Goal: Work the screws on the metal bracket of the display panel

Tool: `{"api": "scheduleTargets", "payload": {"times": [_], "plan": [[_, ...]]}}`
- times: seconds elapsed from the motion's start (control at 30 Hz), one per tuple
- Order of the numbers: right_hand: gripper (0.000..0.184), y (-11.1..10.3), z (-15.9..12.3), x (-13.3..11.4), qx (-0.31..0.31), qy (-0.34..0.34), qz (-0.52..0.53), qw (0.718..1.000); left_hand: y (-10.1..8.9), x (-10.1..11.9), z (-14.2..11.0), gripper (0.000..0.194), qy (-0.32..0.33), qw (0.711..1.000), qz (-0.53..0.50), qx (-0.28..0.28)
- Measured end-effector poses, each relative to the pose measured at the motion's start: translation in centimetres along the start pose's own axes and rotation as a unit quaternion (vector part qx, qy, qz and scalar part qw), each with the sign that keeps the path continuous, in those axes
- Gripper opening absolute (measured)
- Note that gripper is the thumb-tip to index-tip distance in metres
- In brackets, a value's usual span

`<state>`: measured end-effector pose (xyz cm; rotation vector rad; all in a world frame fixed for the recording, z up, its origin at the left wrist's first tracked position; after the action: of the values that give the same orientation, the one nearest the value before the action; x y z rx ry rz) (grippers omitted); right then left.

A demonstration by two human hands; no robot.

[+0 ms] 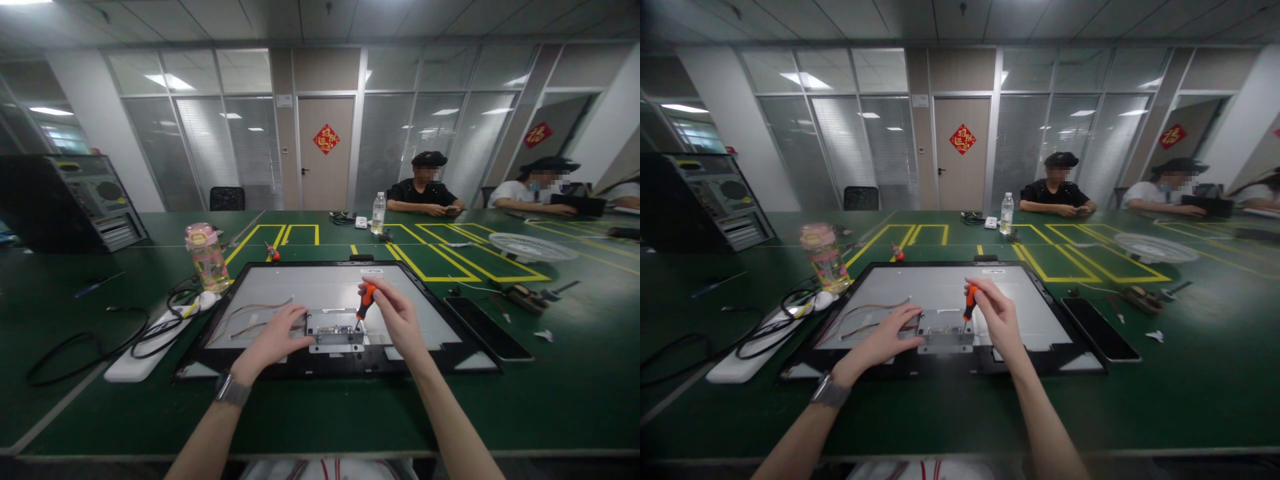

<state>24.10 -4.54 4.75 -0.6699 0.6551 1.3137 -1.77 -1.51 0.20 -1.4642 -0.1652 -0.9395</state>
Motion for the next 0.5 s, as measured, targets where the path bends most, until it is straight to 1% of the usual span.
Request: {"api": "scheduleTargets", "payload": {"times": [0.17,0.27,0.4,0.5], "plan": [[0.013,0.08,-0.03,-0.28,0.041,-0.011,-0.021,0.999,-0.01,-0.02,0.00,0.061,0.003,1.000,-0.002,-0.001],[0.017,-0.16,0.10,-0.34,0.029,-0.010,-0.035,0.999,-0.10,0.21,-0.01,0.060,0.001,1.000,-0.004,-0.001],[0.025,-0.15,0.09,-0.17,-0.003,0.004,-0.008,1.000,-0.10,0.36,0.01,0.059,0.000,1.000,0.001,0.001],[0.019,0.09,0.03,-0.21,0.012,-0.011,-0.006,1.000,0.07,0.10,0.06,0.059,0.007,1.000,0.002,0.006]]}}
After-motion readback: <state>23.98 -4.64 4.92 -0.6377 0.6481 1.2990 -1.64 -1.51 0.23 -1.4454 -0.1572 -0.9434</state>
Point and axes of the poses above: each hand's wrist, its own z-axis towards the middle knuckle, its own y-axis out of the palm, x = y × z, the point moved 1 cm from there along z, towards the middle knuckle, and after that the axes turned 8 degrees about -z, right-handed, at the moved point
